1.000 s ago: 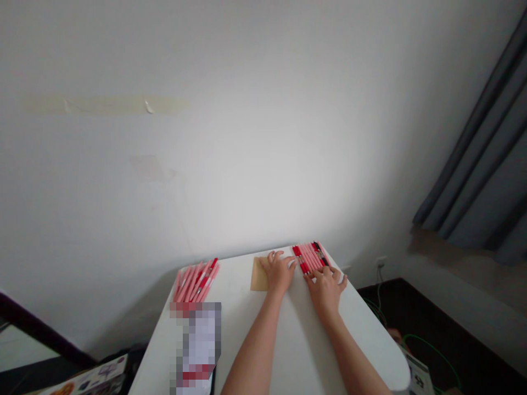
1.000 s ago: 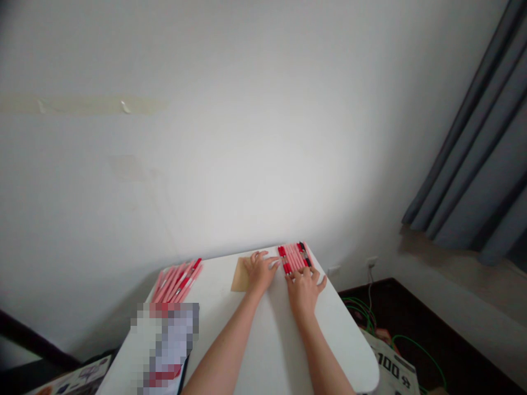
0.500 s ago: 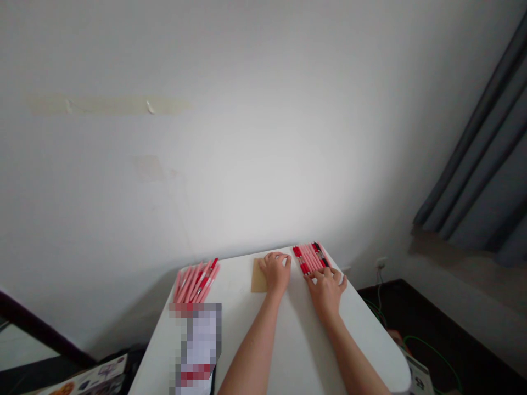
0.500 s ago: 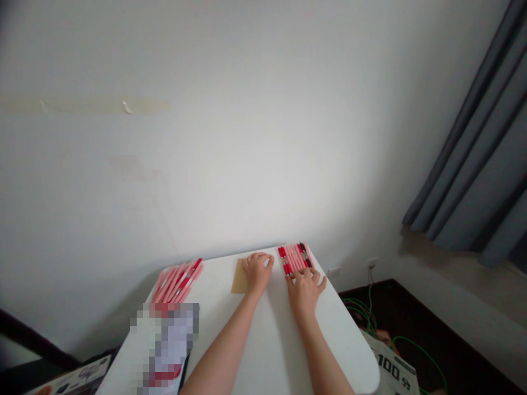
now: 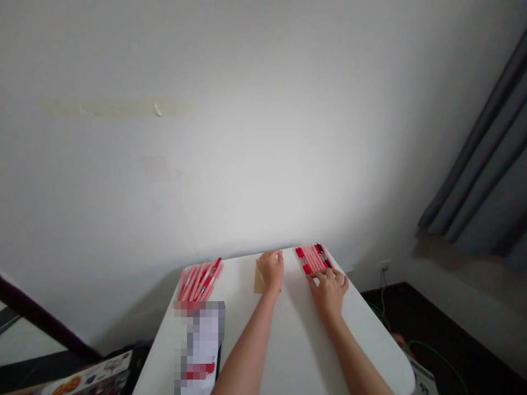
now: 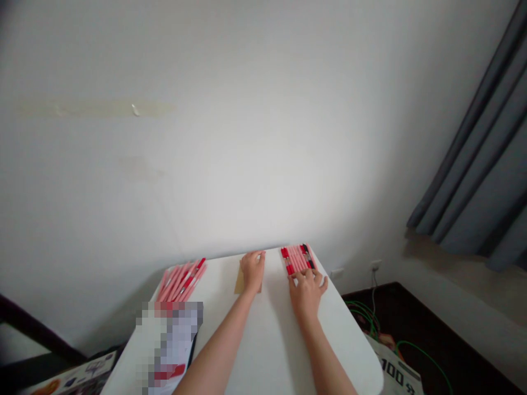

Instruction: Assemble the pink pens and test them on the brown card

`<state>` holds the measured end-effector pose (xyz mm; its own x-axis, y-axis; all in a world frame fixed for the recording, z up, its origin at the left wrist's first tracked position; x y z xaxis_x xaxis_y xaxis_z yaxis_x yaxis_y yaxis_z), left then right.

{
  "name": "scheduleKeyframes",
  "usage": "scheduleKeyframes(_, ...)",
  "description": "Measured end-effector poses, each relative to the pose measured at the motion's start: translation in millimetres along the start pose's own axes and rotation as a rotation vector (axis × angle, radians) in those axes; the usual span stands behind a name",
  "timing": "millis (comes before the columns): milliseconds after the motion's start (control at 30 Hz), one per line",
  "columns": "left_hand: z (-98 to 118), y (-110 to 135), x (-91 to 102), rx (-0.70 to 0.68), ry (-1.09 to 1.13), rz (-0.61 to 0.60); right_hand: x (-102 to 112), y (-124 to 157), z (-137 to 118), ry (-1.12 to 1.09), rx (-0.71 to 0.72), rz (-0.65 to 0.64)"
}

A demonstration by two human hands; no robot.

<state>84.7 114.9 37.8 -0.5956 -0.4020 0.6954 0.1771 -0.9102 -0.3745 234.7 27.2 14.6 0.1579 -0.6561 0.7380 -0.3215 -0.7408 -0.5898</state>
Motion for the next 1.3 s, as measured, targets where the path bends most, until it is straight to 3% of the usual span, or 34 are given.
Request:
scheduleKeyframes(333,-25.6,14.8,47.8,-0.07,-0.177,0.005,-2.4,5.8,-10.9,-0.111,0.158,0.019)
scheduleKeyframes(533,-44.2,43.0,65.8,-0.075,-0.28,0.033,-9.6,12.3,-26.4,-0.256,0.372,-0.139)
scheduleKeyframes(733,-50.6,72.1,67.1,-0.116,-0.342,0.023,-7.4,20.4,-44.3,-0.271,0.576,-0.287)
scheduleKeyframes(1067,-50.2,79.7,65.5,-0.129,-0.348,-0.015,-7.0,21.3,-46.0,-0.272,0.554,-0.342)
scheduleKeyframes(1300,-51.7,77.5,80.8,-0.135,-0.404,0.024,-11.5,15.3,-63.6,-0.333,0.576,-0.391)
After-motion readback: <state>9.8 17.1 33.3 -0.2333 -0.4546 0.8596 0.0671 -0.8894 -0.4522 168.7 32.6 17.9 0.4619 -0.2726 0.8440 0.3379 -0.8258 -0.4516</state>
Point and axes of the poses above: each hand's wrist, its own y-axis away from the middle knuckle, its own x-axis out of the back of the hand, z = x × y, the point moved 3 cm from there along -y, towards the middle knuckle, and after that the axes turned 3 degrees about x, right-handed, at the moved point
